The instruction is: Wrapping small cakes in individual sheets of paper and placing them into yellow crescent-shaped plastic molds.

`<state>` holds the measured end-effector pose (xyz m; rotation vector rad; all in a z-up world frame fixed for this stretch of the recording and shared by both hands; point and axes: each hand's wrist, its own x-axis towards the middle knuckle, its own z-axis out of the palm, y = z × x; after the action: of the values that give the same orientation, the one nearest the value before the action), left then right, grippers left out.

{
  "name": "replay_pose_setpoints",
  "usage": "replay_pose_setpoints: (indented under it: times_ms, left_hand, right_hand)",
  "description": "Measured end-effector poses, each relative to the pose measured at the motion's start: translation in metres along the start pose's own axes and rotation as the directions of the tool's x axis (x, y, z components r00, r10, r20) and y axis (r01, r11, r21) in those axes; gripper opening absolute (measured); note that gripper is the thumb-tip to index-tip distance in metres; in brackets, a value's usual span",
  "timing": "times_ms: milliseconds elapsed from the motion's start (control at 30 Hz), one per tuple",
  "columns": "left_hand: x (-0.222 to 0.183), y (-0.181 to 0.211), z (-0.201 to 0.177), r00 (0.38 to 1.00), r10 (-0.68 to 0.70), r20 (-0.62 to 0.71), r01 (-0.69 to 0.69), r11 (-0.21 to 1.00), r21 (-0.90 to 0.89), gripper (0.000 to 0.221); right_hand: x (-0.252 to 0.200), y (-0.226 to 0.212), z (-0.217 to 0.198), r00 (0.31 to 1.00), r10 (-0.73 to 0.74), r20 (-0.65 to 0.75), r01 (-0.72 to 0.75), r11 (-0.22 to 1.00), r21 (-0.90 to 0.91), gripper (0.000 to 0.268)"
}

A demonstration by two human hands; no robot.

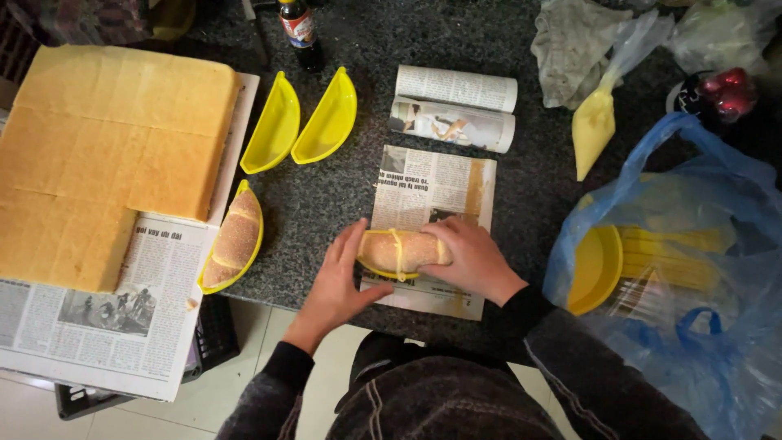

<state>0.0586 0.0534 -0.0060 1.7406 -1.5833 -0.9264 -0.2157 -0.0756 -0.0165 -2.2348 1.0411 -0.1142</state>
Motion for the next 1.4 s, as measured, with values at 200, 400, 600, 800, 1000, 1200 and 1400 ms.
replay_pose_setpoints:
  times_ms: [200,400,600,800,1000,1200,1400]
  left_hand:
    - [0.003,-0.006,0.01,0.999,-0.032,-0.037,0.038,0.985,0.17,0.13]
    - [0.005,-0.008,-0.003,0.996,-0.091,0.024,0.082,0.966,0.247,0.134]
    - [0.012,0.002,-0.015,0.999,0.049,0.008,-0.049,0.925,0.378,0.123]
    - [0.048,0.049,0.049,0.892,0.44,0.108,-0.443,0.795,0.416,0.089]
    - [0.066,0.032,0.097,0.881,0.454,0.136,-0.415,0.601,0.683,0.076]
    - [0.062,0.04,0.108,0.91,0.413,0.033,-0.298,0.595,0.747,0.042]
    - [0.06,0.063,0.092,0.936,0.326,0.132,-0.329,0.681,0.655,0.05]
  right_hand:
    - [-0.006,0.0,0.019,0.994,-0.068,-0.09,0.058,0.992,-0.115,0.07]
    - [0.0,-0.005,0.005,0.995,-0.085,-0.052,0.087,0.996,0.02,0.07]
    - [-0.025,0.014,-0.015,0.957,-0.063,-0.284,0.175,0.906,0.386,0.086]
    - [-0.014,0.029,-0.003,0.788,0.606,0.103,-0.388,0.361,0.848,0.045]
    - [-0.001,0.065,0.036,0.869,0.484,0.103,-0.338,0.428,0.838,0.029]
    - [-0.008,0.051,0.028,0.873,0.476,0.104,-0.355,0.474,0.806,0.022]
    - [0.0,0.068,0.045,0.846,0.526,0.089,-0.359,0.437,0.825,0.021]
